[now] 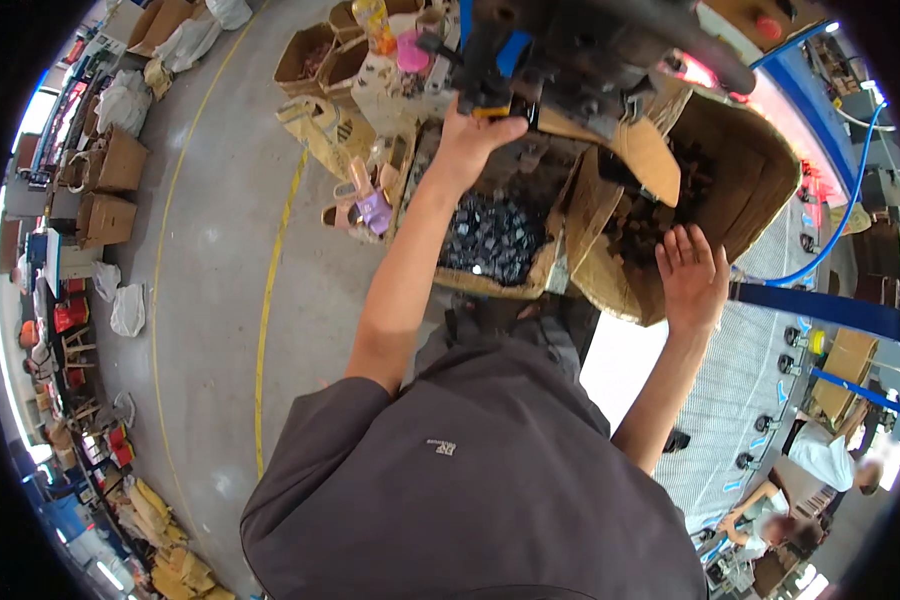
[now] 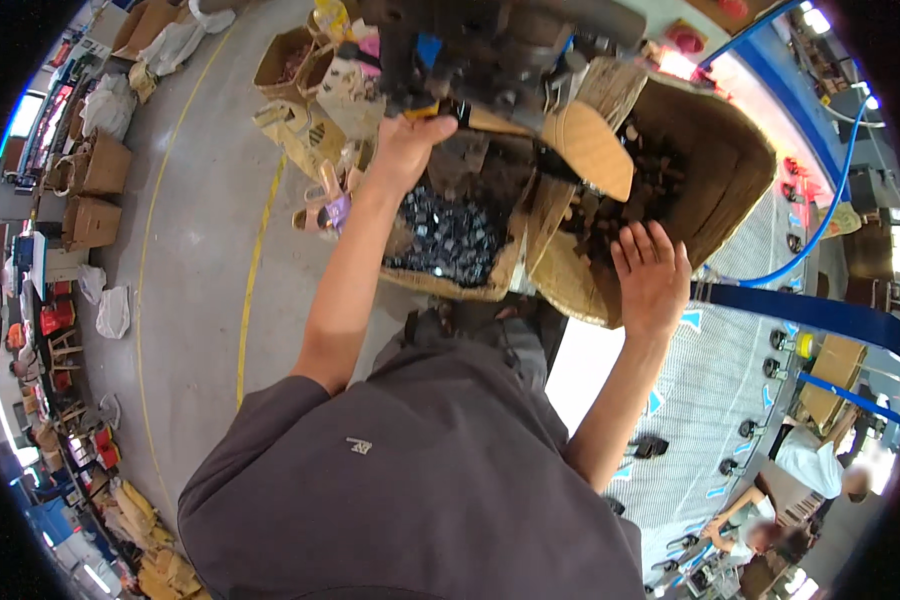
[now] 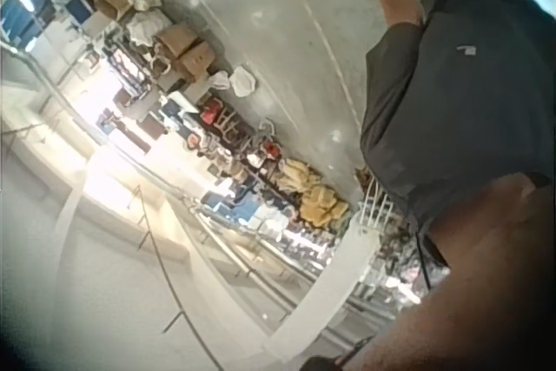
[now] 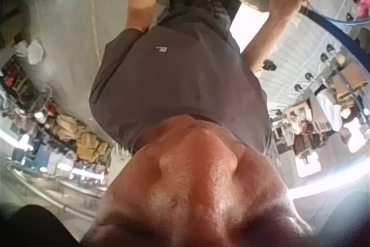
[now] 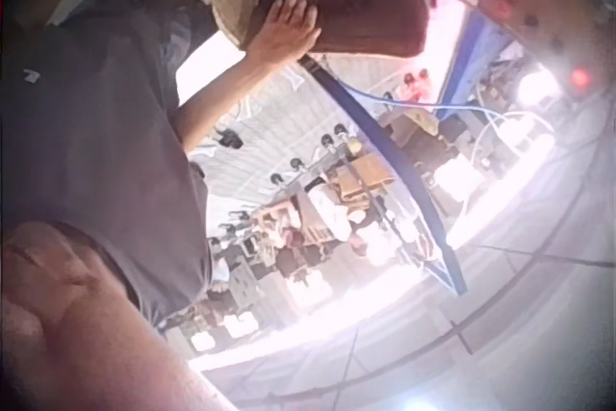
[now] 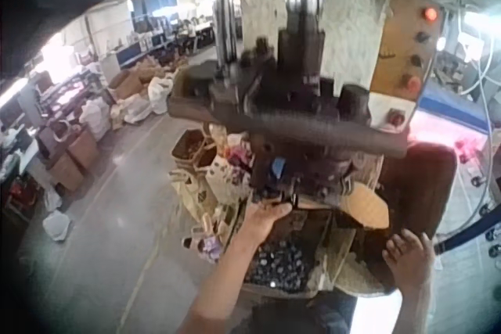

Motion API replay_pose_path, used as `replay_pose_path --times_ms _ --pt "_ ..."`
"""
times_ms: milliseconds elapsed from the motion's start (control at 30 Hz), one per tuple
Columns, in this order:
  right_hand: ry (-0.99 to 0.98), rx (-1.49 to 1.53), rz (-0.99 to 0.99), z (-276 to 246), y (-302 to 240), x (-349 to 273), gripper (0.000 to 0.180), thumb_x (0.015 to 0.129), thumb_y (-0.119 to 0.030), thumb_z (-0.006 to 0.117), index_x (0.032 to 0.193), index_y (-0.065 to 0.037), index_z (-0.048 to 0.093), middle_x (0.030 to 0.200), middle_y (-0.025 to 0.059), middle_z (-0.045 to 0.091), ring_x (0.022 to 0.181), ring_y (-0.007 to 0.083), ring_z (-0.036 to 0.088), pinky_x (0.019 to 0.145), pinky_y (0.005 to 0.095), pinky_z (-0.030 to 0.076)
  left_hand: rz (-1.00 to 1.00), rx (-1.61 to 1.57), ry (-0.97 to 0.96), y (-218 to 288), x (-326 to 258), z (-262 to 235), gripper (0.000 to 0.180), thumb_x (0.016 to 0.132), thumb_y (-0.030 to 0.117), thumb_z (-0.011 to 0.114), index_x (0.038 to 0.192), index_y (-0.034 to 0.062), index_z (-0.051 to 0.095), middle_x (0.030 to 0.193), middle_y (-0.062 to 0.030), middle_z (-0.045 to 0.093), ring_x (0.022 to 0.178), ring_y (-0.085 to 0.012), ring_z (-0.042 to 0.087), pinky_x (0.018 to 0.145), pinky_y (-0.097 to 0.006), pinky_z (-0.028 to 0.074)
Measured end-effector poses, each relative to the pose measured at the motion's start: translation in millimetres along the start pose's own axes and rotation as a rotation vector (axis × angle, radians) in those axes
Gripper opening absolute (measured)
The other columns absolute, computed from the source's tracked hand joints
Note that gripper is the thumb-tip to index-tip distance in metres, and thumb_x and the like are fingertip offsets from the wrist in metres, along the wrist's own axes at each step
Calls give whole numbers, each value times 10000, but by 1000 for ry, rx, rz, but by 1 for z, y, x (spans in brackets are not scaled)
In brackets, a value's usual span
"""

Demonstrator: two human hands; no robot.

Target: The person repeatedly picks up a black slipper upper and a tan sole, places them into a hydraulic press, and activates the machine to bond them. After pressing, the person removes the assembled slipper and places it on a metal mesh table. This cycle is repeated for multiple units throughout the clip.

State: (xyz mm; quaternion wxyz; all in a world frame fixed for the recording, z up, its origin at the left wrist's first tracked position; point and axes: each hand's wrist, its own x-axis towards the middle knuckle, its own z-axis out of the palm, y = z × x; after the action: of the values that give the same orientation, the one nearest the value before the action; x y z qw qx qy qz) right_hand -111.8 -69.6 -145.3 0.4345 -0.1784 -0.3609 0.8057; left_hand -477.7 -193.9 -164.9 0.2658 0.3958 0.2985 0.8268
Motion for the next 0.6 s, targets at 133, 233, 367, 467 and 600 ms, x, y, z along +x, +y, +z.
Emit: replay_pose_path --times_ms 133,233,367,467,600 --pt "-73 -69 95 7 20 8 486 1057 -390 505 1336 8 532 1266 176 614 1198 313 602 1087 487 455 86 -42 -58 -2 19 -1 528 778 18 873 1235 82 619 1140 4 668 1060 -140 645 963 -334 530" --pt "-76 -141 137 14 30 1 447 1055 -352 523 1333 -2 540 1239 152 633 1177 296 617 1063 460 466 71 -79 -77 1 18 2 470 791 -19 853 1198 87 643 1134 -9 686 1067 -154 662 967 -350 541" --pt "-82 -150 126 4 27 -6 424 1057 -324 521 1328 2 540 1242 156 632 1179 296 618 1085 470 460 107 -86 -69 0 11 5 478 782 -19 861 1194 92 645 1140 -10 686 1070 -159 662 968 -351 541" --pt "-66 -152 114 0 23 -5 422 1058 -314 519 1326 12 535 1249 170 627 1208 317 606 1104 485 455 132 -94 -90 -2 14 3 492 779 -25 860 1203 95 640 1151 -8 682 1084 -159 655 972 -354 539" --pt "-58 -77 116 34 12 4 459 1056 -322 520 1355 27 508 1325 214 586 1260 390 564 1116 530 448 120 -105 -109 6 17 2 494 779 -25 859 1204 96 639 1164 -3 678 1095 -157 649 982 -355 532"
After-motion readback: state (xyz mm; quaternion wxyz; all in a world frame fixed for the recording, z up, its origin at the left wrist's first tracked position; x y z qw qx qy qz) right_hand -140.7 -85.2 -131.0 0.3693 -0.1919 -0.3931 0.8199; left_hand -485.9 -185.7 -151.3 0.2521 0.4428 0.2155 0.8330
